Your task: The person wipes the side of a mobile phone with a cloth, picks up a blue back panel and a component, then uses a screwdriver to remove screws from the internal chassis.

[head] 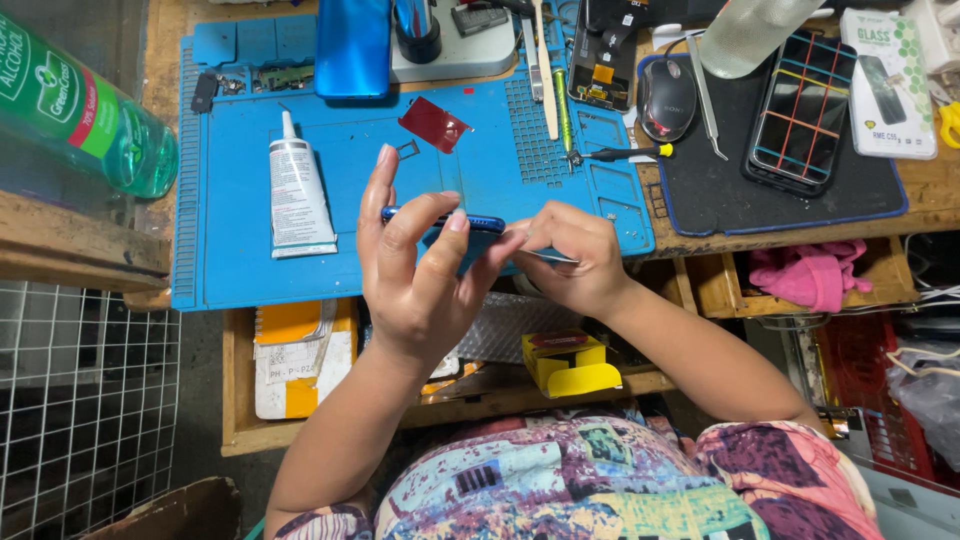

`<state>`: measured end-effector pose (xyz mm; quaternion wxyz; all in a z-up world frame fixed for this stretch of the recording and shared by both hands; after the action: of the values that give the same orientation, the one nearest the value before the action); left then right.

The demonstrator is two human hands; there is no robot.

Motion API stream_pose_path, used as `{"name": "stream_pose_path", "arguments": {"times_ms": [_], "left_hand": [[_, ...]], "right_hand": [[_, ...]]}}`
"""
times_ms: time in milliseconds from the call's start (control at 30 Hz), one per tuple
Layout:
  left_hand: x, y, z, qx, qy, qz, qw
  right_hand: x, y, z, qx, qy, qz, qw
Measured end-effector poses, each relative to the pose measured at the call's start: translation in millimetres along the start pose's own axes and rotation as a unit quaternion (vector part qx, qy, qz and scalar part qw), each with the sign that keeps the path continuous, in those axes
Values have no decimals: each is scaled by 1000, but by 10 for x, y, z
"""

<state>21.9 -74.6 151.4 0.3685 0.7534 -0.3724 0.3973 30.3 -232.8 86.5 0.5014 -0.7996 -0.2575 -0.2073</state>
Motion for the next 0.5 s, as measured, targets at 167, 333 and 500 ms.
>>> {"name": "stream_pose_path", "arguments": {"times_ms": [167, 333, 500], "left_hand": [[-34, -36, -16, -13, 4, -8, 1000], [-43, -67, -12, -19, 7, -8, 1000], [-52, -81, -10, -16, 13, -8, 1000]], "right_hand": [[-6, 68, 26, -15, -11, 15, 1000], [-36, 105, 44, -33, -28, 36, 998], [-89, 135, 52, -65, -41, 49, 996]]}}
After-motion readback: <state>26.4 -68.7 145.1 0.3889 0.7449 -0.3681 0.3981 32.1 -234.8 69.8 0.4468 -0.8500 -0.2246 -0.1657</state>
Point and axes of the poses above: each hand's wrist, its own x-axis towards the middle knuckle, its own z-axis out of the palm, y = z × x, the point moved 10 cm from there along x, towards the middle knuckle, and after that the axes turned 2 degrees about z, right-handed, at the moved point
